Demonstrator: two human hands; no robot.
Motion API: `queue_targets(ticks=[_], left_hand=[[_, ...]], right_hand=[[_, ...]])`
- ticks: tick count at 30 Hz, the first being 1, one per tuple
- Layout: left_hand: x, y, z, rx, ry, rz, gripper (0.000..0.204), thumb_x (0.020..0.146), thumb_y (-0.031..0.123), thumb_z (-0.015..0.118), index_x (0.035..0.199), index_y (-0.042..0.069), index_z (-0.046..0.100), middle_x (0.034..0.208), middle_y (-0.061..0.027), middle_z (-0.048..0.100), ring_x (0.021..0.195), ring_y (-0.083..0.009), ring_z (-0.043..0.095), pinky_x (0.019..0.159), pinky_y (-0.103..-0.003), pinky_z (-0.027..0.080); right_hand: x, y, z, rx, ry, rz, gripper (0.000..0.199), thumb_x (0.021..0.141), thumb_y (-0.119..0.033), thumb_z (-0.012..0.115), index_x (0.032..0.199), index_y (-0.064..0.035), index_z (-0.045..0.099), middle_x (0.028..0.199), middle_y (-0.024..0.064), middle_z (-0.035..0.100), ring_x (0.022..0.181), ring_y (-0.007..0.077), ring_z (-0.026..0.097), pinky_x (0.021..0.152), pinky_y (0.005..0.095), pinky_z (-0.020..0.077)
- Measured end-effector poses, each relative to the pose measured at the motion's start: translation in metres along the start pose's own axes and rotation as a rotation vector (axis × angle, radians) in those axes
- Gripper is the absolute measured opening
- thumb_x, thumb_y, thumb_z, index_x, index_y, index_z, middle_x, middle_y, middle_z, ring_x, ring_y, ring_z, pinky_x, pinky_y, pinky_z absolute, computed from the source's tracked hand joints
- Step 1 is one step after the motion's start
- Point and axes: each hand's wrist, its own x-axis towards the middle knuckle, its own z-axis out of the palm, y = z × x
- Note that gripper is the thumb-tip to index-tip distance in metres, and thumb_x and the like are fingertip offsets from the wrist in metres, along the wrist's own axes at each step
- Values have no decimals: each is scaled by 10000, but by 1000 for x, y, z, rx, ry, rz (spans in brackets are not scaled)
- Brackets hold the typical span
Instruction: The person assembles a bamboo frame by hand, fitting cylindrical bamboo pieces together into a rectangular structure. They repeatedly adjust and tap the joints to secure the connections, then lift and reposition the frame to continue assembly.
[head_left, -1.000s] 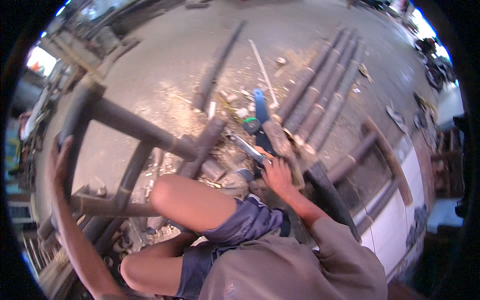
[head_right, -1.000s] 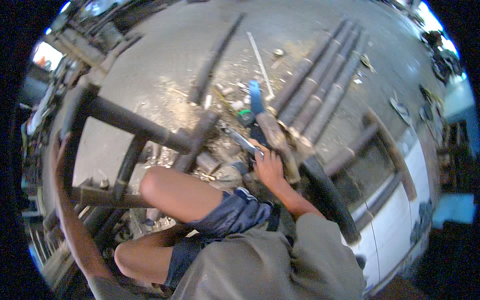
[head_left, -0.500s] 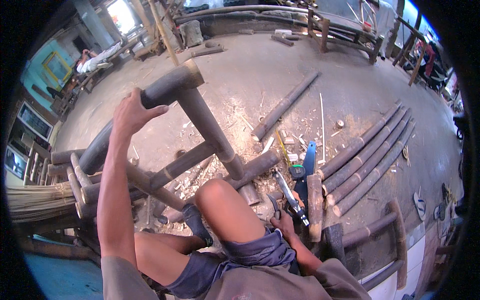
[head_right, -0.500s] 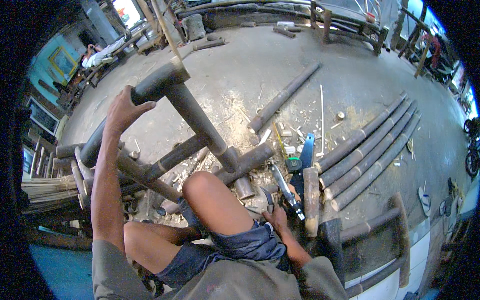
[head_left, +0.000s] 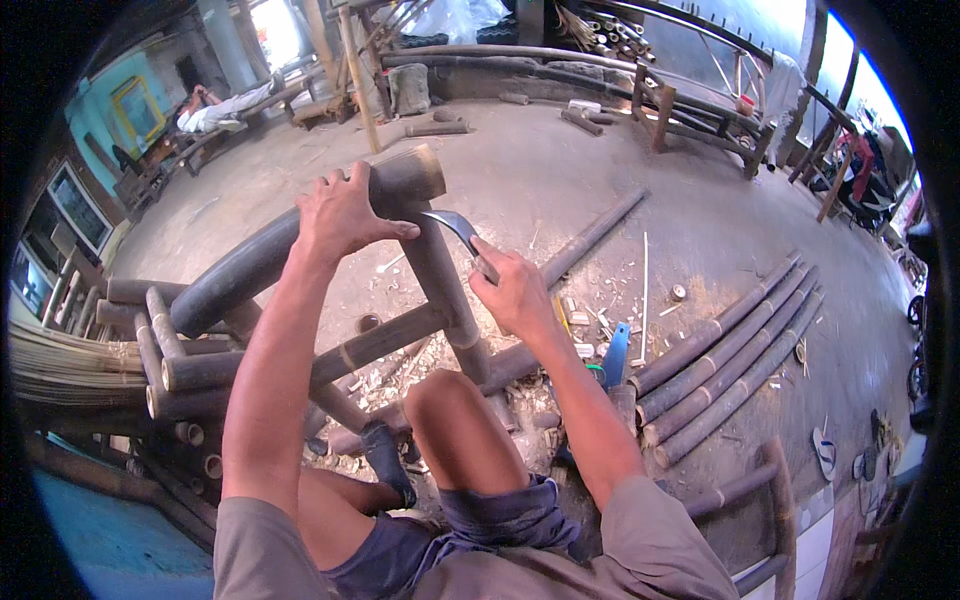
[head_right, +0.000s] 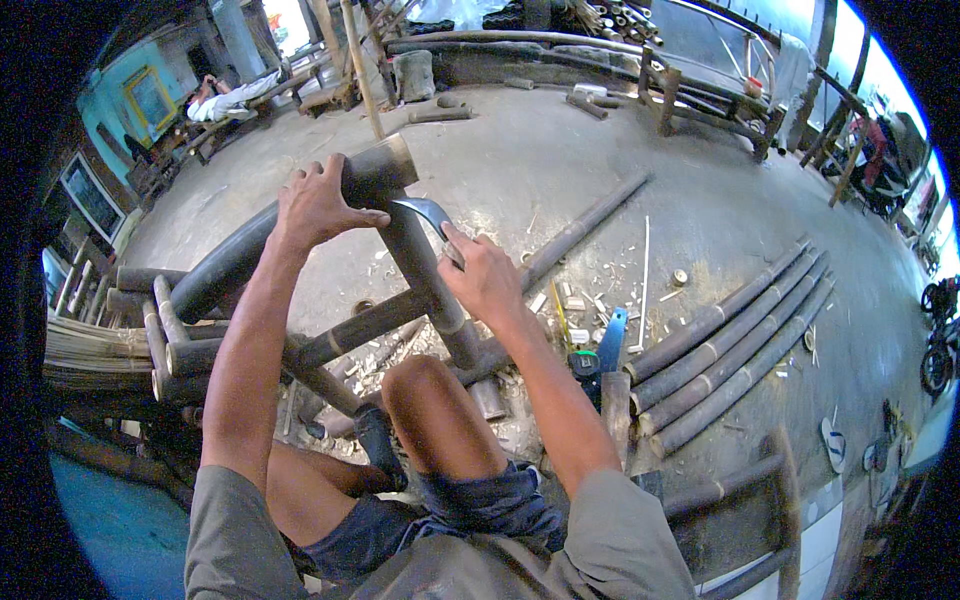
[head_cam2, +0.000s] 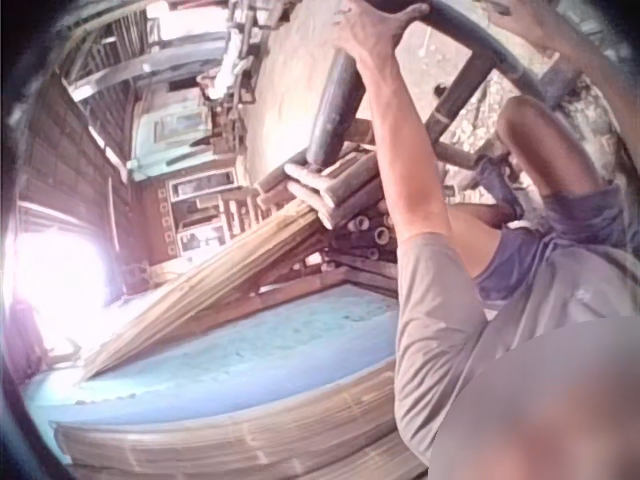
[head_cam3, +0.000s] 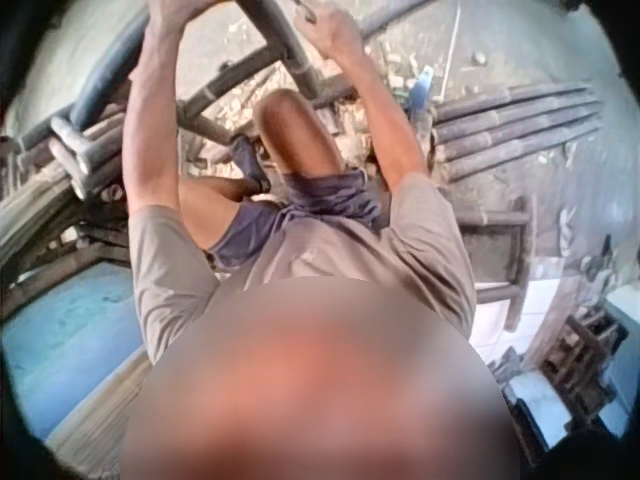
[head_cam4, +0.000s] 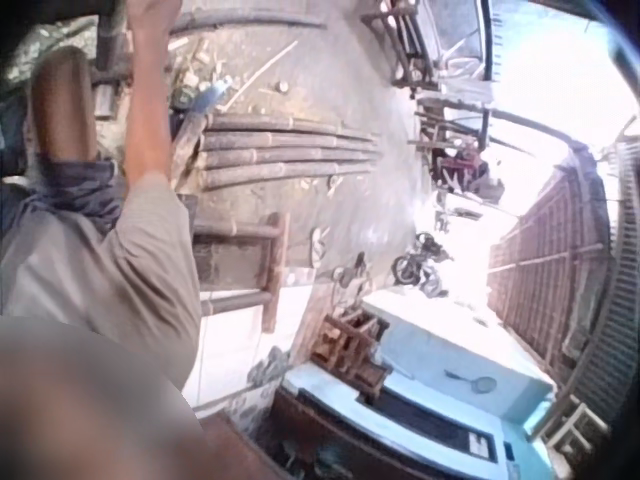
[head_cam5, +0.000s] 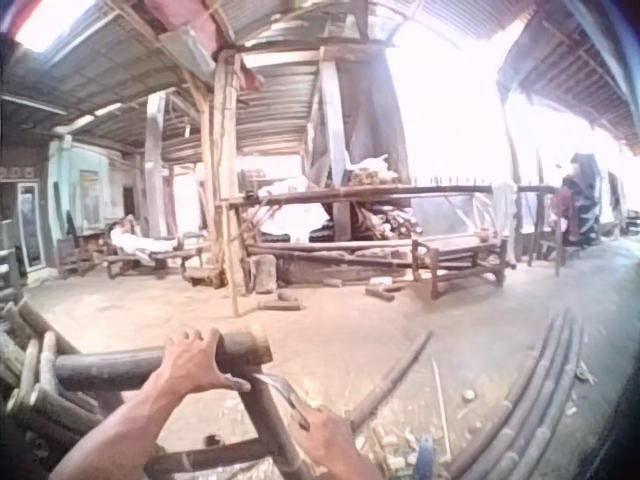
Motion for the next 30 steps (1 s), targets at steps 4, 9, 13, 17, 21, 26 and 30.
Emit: queue_targets(ticks=[4, 9, 13, 17, 21, 26, 30], left_hand=[[-6, 3, 2, -49, 108, 17, 1085, 557, 767, 844, 1341, 74, 552, 1257, -183, 654, 1227, -389, 584, 996, -586, 443], [-5, 6, 9, -66, 145, -26, 1058, 578, 755, 844, 1336, 74, 558, 1253, -172, 664, 1225, -383, 589, 990, -581, 441], [-2, 6, 14, -55, 179, -41, 1051, 575, 771, 833, 1321, 76, 577, 1248, -176, 668, 1222, -376, 592, 987, -570, 438], [0, 4, 18, -87, 220, -33, 1014, 576, 775, 827, 1277, 76, 609, 1218, -159, 679, 1214, -344, 602, 1009, -555, 406], [2, 4, 21, -88, 260, -53, 1015, 542, 804, 817, 1224, 74, 641, 1176, -135, 696, 1197, -305, 614, 985, -516, 393], [0, 8, 23, -79, 332, -62, 1033, 507, 835, 793, 1191, 72, 657, 1136, -129, 704, 1178, -300, 621, 937, -505, 387], [-6, 8, 20, -82, 331, -50, 1025, 517, 825, 800, 1208, 84, 652, 1153, -134, 694, 1174, -303, 617, 944, -514, 384]], right_hand=[[14, -11, 2, -14, -61, -8, 509, 912, -286, 638, 1382, -90, 640, 914, 265, 649, 889, 428, 685, 819, 497, 546], [16, -16, 9, -24, -35, -36, 506, 910, -290, 637, 1372, -84, 646, 919, 262, 646, 875, 439, 684, 803, 500, 557], [16, -17, 12, -28, -8, 15, 496, 907, -300, 658, 1369, -118, 659, 862, 225, 637, 829, 403, 671, 777, 488, 524], [15, -19, 14, -30, 28, 12, 492, 909, -302, 665, 1371, -133, 659, 857, 222, 634, 824, 409, 670, 773, 493, 527], [10, -25, 23, -14, 35, 66, 488, 923, -325, 656, 1377, -146, 652, 902, 227, 640, 827, 416, 687, 770, 500, 553], [3, -28, 38, -18, 108, 141, 492, 931, -353, 660, 1389, -176, 644, 945, 217, 648, 841, 411, 697, 763, 507, 563], [3, -19, 37, 111, 95, 75, 508, 945, -335, 654, 1415, -146, 620, 890, 191, 651, 809, 387, 692, 753, 489, 568]])
